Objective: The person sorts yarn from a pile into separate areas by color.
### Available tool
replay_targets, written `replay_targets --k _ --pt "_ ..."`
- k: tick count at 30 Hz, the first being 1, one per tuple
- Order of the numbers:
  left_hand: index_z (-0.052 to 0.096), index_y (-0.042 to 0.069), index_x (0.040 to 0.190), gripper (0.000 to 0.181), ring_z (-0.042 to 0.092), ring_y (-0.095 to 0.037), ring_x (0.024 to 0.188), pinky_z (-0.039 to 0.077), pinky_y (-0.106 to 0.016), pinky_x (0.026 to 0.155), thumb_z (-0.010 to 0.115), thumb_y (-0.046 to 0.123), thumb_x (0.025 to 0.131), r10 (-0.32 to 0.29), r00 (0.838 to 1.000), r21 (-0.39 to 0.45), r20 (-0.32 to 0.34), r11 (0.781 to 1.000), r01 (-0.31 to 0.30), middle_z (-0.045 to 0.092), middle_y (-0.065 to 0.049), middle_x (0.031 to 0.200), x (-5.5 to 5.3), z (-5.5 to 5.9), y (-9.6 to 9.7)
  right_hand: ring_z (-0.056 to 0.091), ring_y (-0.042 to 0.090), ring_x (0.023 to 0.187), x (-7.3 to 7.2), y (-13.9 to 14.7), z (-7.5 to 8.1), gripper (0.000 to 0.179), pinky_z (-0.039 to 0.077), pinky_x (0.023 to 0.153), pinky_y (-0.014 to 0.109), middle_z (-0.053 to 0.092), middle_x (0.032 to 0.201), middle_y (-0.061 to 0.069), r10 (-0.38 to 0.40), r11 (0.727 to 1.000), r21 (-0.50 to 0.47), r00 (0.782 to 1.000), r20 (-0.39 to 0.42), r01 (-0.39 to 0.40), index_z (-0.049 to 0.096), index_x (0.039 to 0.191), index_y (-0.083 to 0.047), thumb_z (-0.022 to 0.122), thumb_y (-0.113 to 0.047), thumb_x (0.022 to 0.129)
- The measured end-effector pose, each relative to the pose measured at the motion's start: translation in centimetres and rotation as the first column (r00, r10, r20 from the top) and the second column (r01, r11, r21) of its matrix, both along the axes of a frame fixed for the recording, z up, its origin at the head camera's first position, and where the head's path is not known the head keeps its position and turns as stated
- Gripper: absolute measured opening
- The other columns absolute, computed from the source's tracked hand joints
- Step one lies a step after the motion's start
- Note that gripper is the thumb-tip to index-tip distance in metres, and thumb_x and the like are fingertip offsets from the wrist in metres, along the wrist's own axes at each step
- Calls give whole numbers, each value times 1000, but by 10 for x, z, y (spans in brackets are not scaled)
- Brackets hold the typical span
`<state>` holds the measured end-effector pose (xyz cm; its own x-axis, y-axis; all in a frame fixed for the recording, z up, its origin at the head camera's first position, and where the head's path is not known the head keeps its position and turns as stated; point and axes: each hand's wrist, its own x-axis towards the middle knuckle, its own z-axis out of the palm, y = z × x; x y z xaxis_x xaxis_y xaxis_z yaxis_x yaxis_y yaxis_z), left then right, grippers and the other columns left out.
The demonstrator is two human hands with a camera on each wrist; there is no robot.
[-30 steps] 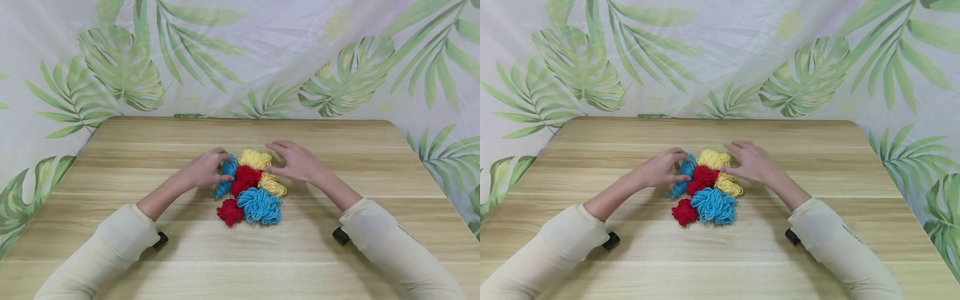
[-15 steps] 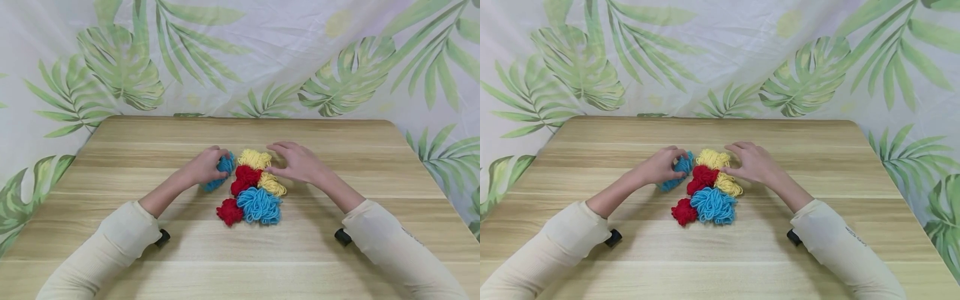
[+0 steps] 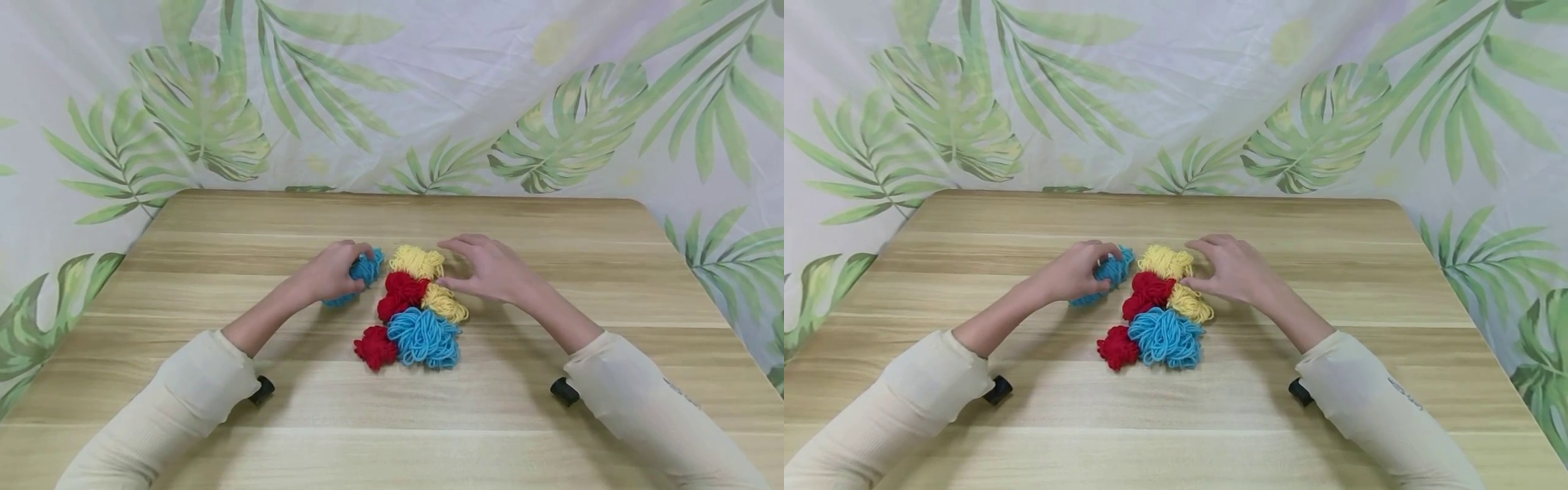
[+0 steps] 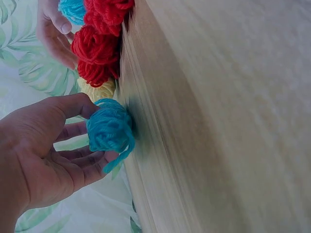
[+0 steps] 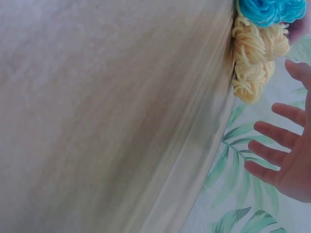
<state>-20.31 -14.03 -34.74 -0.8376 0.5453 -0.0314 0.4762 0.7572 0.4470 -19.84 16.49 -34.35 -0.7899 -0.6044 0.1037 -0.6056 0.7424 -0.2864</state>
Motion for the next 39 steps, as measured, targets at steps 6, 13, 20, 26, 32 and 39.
replay_targets --k 6,13,20,26,32,39 --pt "64 -5 123 41 56 -28 87 54 -39 77 75 1 85 12 1000 25 -7 1000 -12 66 -17 101 0 -2 -5 52 41 137 2 1 1 73 41 113 59 57 146 21 -8 1000 -7 1000 16 8 56 147 -5 73 -50 92" --pt "64 -6 124 41 58 -30 91 57 -43 81 76 1 84 37 999 41 -10 999 -36 67 -20 105 0 -2 -14 51 41 138 5 -1 2 73 40 114 59 56 148 21 -7 1000 -20 999 38 8 55 148 -6 72 -51 93" --pt "64 -7 125 42 60 -34 96 57 -46 86 75 0 85 60 998 48 -16 997 -59 67 -23 110 1 1 -22 53 41 136 8 -4 1 69 42 112 60 57 147 19 22 999 -51 998 51 -19 55 148 -7 71 -49 95" --pt "64 -7 125 41 60 -35 98 57 -48 88 75 -1 85 88 996 52 -24 995 -87 66 -24 112 2 2 -32 52 39 138 9 -8 2 68 42 112 60 57 148 17 35 997 -78 997 72 -30 56 148 -8 71 -48 95" --pt "65 -7 123 41 61 -36 99 56 -50 87 74 -2 84 100 993 68 -56 993 -97 66 -26 113 3 2 -46 55 36 135 10 -10 3 62 44 112 57 60 144 15 64 988 -148 994 93 -50 60 143 -7 75 -42 94" --pt "64 -9 126 44 62 -38 99 55 -51 86 74 -1 84 133 989 74 -59 989 -129 66 -27 113 6 8 -61 57 35 133 10 -13 1 56 45 111 56 63 140 14 104 971 -225 990 91 -81 64 139 -5 77 -35 94"
